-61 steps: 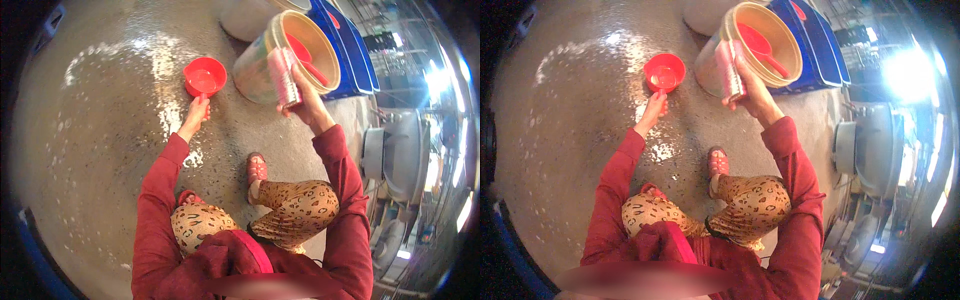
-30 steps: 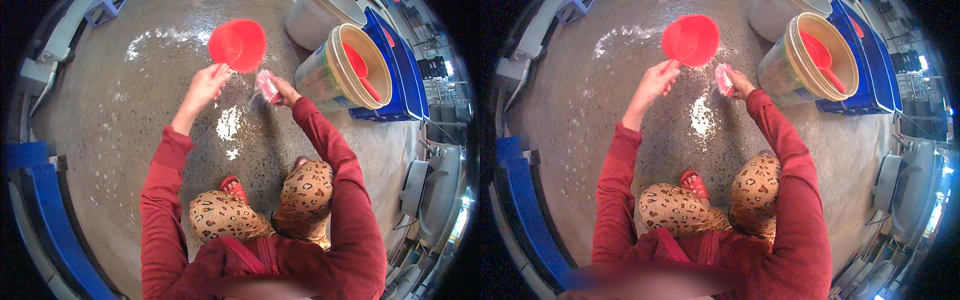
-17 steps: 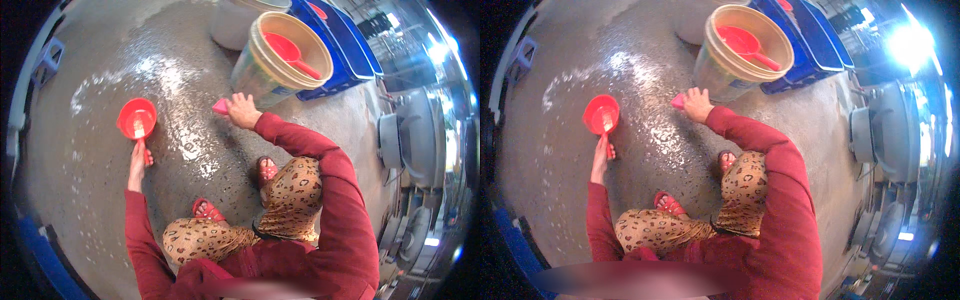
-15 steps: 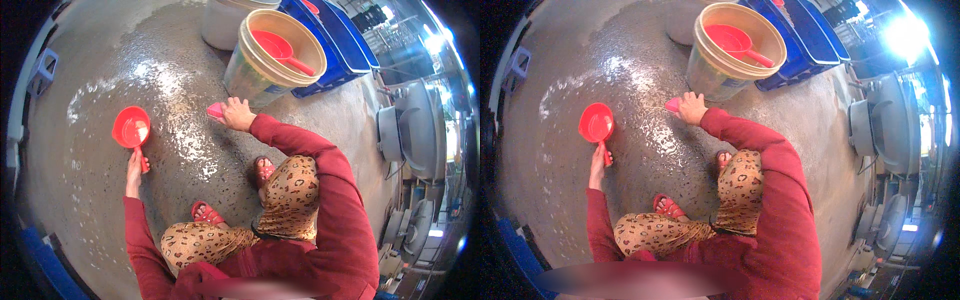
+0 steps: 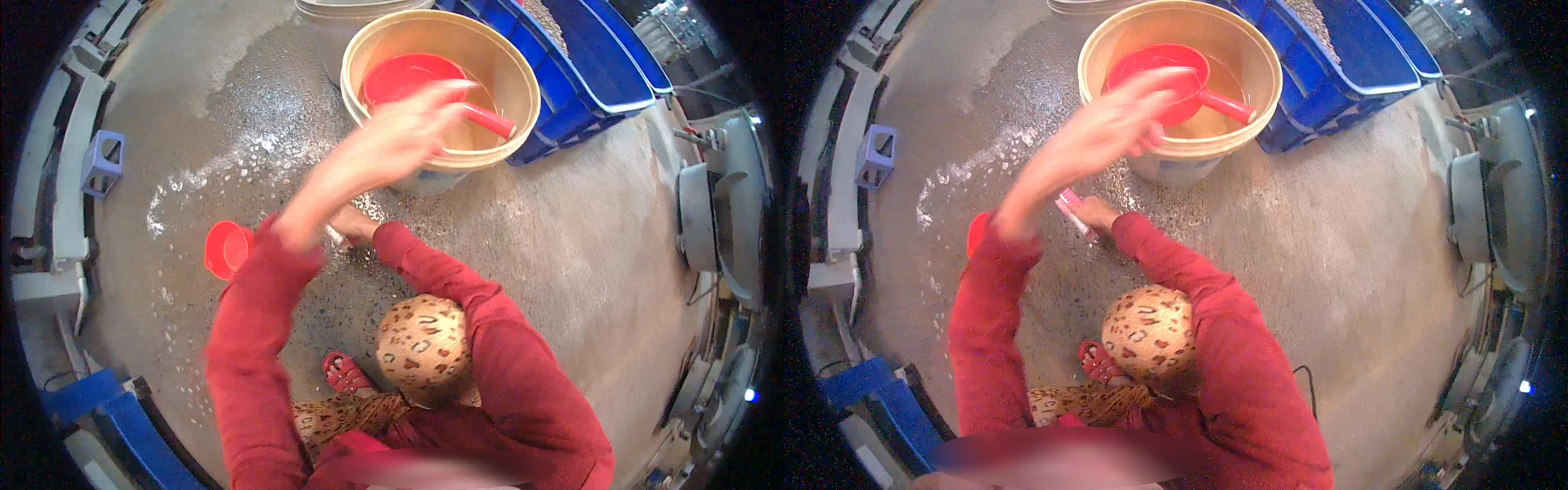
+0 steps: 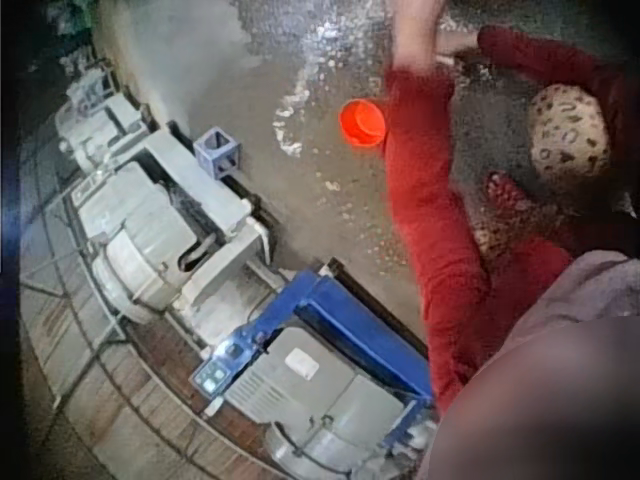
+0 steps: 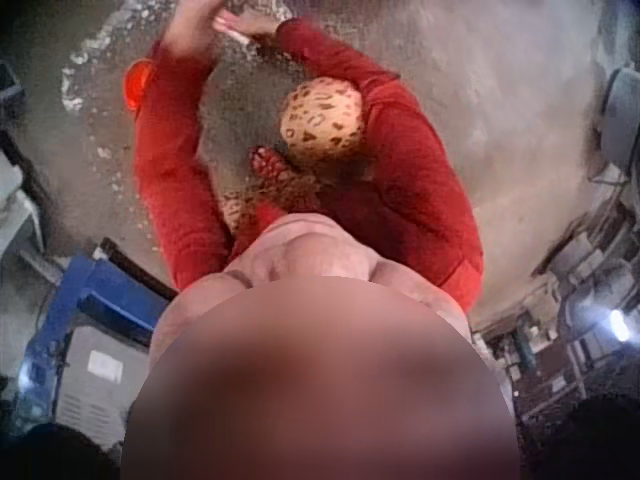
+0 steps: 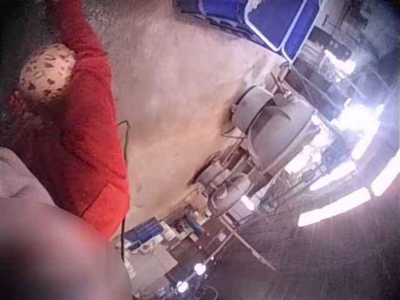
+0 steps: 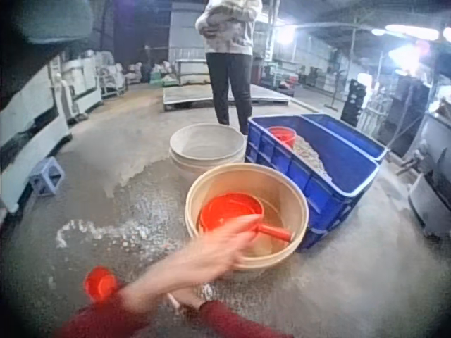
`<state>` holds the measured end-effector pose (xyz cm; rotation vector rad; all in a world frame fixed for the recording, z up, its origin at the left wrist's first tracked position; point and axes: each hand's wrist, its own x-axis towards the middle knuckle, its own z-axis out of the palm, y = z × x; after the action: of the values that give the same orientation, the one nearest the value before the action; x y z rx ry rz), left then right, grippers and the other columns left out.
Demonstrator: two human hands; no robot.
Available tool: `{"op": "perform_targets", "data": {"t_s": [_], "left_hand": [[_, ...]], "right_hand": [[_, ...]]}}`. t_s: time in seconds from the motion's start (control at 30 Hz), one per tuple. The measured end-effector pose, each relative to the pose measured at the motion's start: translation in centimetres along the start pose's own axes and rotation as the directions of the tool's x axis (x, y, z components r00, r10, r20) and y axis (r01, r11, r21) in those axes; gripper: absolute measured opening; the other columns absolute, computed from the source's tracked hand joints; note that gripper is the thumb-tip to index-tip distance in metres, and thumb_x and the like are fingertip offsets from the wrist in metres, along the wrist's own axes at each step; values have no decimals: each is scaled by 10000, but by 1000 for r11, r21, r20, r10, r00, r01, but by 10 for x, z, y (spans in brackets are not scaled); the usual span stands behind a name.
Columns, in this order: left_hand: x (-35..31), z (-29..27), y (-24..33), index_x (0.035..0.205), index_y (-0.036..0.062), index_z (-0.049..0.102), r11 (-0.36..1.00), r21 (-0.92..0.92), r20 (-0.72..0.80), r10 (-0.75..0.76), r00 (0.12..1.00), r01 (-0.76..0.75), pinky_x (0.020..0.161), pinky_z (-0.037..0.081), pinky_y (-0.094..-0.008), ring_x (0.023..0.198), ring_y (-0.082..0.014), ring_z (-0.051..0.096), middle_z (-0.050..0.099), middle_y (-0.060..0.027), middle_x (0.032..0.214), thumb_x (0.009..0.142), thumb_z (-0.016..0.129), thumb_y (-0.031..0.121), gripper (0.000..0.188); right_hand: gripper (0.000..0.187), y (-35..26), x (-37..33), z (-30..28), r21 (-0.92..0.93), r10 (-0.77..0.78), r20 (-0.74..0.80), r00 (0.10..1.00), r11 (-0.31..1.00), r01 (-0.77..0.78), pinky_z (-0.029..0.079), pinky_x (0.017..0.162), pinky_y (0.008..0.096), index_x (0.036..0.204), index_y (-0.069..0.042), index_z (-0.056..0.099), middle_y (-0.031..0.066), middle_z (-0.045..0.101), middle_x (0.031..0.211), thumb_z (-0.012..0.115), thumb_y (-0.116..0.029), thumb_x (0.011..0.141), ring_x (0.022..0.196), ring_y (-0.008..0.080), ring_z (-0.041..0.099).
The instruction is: The person scoops water from a bucket with a red scoop and pours it over their feet. They remove a sandal and scrub the bare foot with a pink sponge, repeatedly rinsing and scrubbing the foot and sandal on the floor.
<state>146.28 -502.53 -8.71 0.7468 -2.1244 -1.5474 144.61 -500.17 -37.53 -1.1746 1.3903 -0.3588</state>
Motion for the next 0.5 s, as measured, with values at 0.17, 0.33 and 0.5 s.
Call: {"op": "perform_targets", "data": {"t_s": [0.17,0.33,0.5], "left_hand": [[112,44,-14,1153,41,615,818,430,-74,-391,917,383,985,372,-403,1119,-302,551,582,-201,1195,896,373,565,632],[136,61,-95,1054,101,684,885,386,-22,-274,962,261,879,440,-417,1055,-302,591,646,-169,1075,850,528,418,408],[137,-25,-95,724,39,645,509,852,212,-547,810,120,570,455,-345,578,-196,559,543,-123,599,580,647,53,145]], "right_hand": [[629,-14,0,3,59,-92,33,995,994,90,519,629,416,912,8,661,199,665,817,485,-592,840,726,304,674],[606,-9,-11,-20,67,-91,71,993,994,86,517,630,422,957,-4,658,194,667,827,488,-575,843,713,314,670],[587,-28,-15,-22,46,-113,182,977,993,107,514,630,428,1001,-16,654,189,669,838,492,-558,847,701,323,667]]}}
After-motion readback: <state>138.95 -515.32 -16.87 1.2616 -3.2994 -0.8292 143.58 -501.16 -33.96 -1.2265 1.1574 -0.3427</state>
